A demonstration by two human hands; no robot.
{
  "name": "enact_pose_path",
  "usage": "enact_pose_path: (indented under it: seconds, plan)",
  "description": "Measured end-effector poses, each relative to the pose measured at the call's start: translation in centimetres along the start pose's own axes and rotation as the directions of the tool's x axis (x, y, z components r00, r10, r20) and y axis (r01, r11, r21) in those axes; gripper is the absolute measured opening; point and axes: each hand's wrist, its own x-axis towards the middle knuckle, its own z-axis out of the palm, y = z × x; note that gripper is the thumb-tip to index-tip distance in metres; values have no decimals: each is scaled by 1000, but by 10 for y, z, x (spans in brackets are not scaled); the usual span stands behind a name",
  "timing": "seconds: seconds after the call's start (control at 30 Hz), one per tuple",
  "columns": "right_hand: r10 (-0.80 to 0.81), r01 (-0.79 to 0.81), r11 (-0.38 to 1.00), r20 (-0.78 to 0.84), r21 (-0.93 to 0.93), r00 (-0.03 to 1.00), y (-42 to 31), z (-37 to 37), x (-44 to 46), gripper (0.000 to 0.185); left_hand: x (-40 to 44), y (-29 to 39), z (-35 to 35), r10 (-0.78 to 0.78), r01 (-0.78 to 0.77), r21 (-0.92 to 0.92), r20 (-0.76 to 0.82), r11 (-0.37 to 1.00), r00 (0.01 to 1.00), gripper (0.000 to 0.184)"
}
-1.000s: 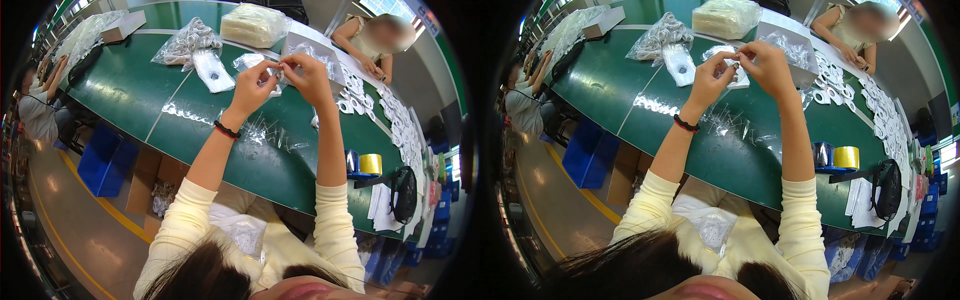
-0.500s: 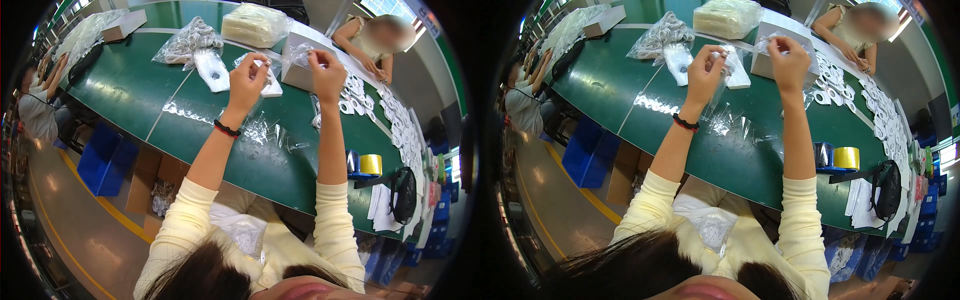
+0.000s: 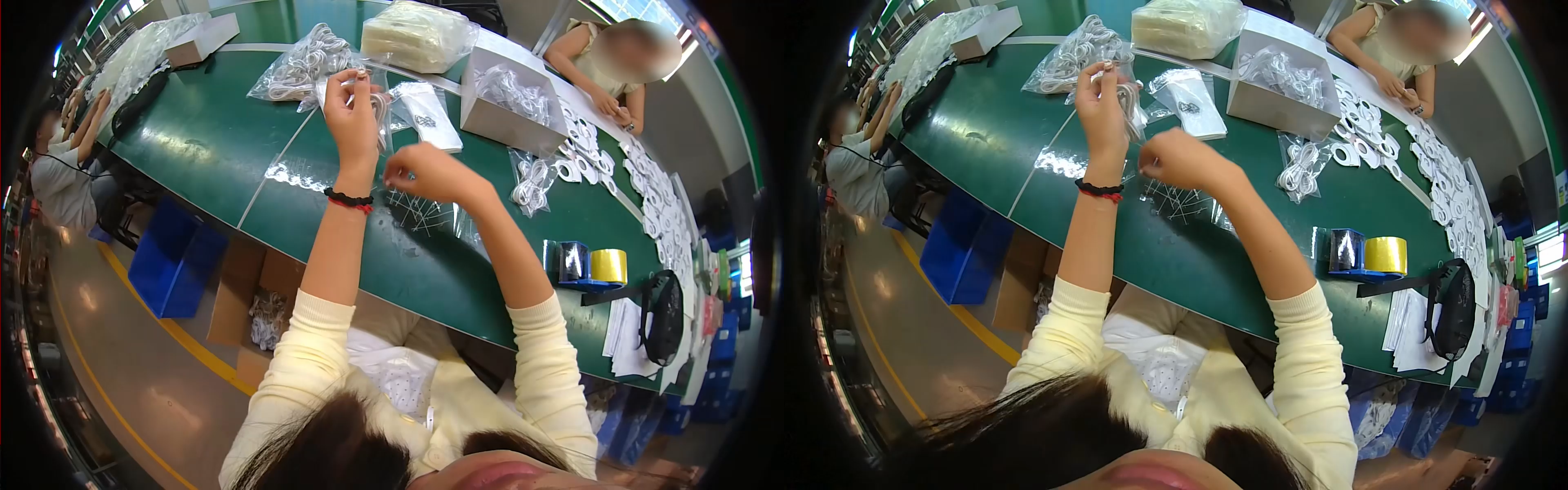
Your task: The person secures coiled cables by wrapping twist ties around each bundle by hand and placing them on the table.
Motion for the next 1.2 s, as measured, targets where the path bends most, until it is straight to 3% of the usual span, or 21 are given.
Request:
enact_pose_path:
  seconds: [0.07,0.2,0.3,0.37,0.4,0.43,0.5,0.63,0.83,0.9,1.03,1.2]
  plan:
    - [-27,27,1000,105,4,994,-4,7,0,11,4,-1,-3,30,-30,8,-14,1000,999,13]
    - [-93,95,995,61,-24,994,-1,-7,-4,11,5,2,-5,8,-9,-18,-60,1000,998,12]
    - [-89,93,993,-61,68,994,-1,-26,-10,13,6,1,-6,32,-35,-32,-85,999,996,12]
    - [139,-100,967,-156,235,978,-6,-41,-13,15,3,4,-3,39,-40,-4,-73,999,997,14]
    - [154,-94,970,-270,222,950,1,-43,-13,20,1,4,-1,40,-40,-5,-73,999,997,14]
    - [154,-94,971,-270,222,950,0,-45,-13,20,-2,4,3,9,-9,-15,-31,1000,999,14]
    - [196,-28,951,-530,308,825,-4,-50,-13,26,-9,3,10,-22,22,-23,12,999,1000,13]
    - [239,-15,942,-638,336,732,-7,-47,-8,26,-19,-2,20,82,-99,102,153,990,985,12]
    - [257,87,887,-642,453,723,11,-47,-9,18,-20,-2,21,66,-85,68,248,994,966,10]
    - [257,85,885,-633,458,731,11,-51,-11,18,-20,2,18,2,-21,61,285,998,958,11]
    - [236,87,888,-610,451,756,9,-61,-19,19,-15,5,17,16,-23,16,332,1000,943,14]
    - [241,107,856,-572,506,784,14,-72,-26,18,-14,8,17,-113,127,-1,446,992,888,20]
